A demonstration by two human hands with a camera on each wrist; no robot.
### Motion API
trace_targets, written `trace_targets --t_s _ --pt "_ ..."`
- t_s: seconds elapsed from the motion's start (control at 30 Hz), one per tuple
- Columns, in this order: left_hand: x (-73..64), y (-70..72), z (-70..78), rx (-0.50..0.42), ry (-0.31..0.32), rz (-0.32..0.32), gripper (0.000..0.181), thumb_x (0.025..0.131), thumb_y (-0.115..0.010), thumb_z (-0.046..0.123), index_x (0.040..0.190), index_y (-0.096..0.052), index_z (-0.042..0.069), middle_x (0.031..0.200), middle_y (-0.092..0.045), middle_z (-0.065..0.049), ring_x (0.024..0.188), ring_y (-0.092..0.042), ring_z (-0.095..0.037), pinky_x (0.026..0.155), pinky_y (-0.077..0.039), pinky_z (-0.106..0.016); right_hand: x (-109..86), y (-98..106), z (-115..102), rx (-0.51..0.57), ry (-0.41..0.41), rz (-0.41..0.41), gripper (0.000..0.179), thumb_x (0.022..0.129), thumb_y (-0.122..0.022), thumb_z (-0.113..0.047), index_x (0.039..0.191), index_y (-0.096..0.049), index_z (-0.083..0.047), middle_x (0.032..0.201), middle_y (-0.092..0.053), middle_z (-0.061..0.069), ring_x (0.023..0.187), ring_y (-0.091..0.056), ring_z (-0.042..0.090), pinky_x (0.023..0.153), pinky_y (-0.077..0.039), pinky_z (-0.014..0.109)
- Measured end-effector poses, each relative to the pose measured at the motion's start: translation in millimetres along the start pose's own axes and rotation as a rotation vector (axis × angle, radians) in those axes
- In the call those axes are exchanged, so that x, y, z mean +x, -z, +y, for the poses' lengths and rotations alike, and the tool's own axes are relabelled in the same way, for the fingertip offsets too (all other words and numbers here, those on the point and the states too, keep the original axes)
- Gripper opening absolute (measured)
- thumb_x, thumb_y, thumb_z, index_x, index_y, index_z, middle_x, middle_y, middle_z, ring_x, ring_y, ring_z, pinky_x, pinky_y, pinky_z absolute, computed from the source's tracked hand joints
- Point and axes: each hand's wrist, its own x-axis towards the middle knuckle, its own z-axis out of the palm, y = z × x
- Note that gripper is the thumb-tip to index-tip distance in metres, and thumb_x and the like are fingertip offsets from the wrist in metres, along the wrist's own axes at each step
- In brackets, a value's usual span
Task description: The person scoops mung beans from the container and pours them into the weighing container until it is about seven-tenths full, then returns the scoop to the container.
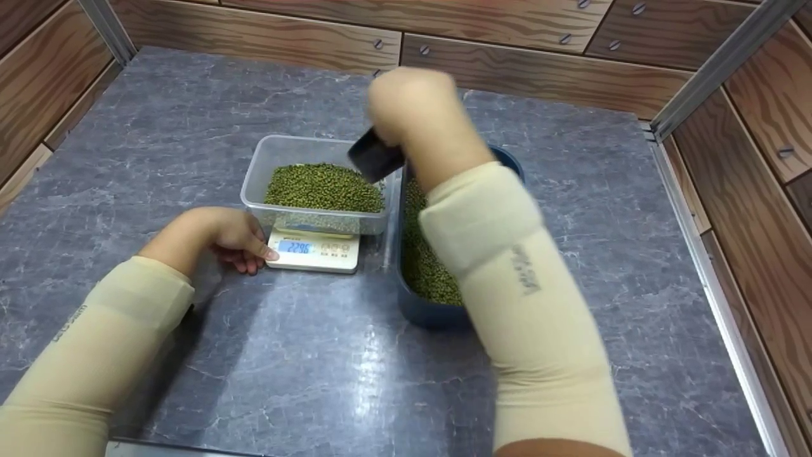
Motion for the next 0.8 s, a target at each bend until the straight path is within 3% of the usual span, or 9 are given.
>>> trace_targets --t_s 0.33,0.53,0.8 --pt "1.2 0.8 -1.4 0.013 0.001 0.010 0.036 0.084 -0.062 0.044 0.078 -0.064 0.008 0.065 -0.062 0.002 0.055 -0.057 -0.006 0.056 -0.047 -0.019 -30.3 -4 51 0.062 -0.068 -0.002 0.014 0.081 -0.063 -0.019 0.075 -0.063 -0.006 0.069 -0.056 0.003 0.062 -0.043 0.019 0.053 -0.034 0.031" --pt "1.2 0.8 -2.0 0.012 0.003 -0.002 0.035 0.085 -0.061 0.042 0.076 -0.063 0.008 0.064 -0.061 0.002 0.055 -0.057 -0.006 0.056 -0.047 -0.018 -30.2 -20 49 0.045 -0.100 -0.091 0.013 0.078 -0.065 -0.017 0.074 -0.062 -0.005 0.071 -0.059 0.005 0.063 -0.049 0.021 0.054 -0.039 0.032" --pt "1.0 -0.5 -1.6 0.021 -0.005 -0.009 0.035 0.086 -0.060 0.042 0.077 -0.064 0.008 0.064 -0.062 0.003 0.054 -0.056 -0.006 0.054 -0.046 -0.017 -18.2 -49 36 -0.045 -0.103 -0.134 0.010 0.072 -0.069 -0.012 0.070 -0.061 -0.007 0.073 -0.057 0.007 0.064 -0.050 0.022 0.054 -0.044 0.037"
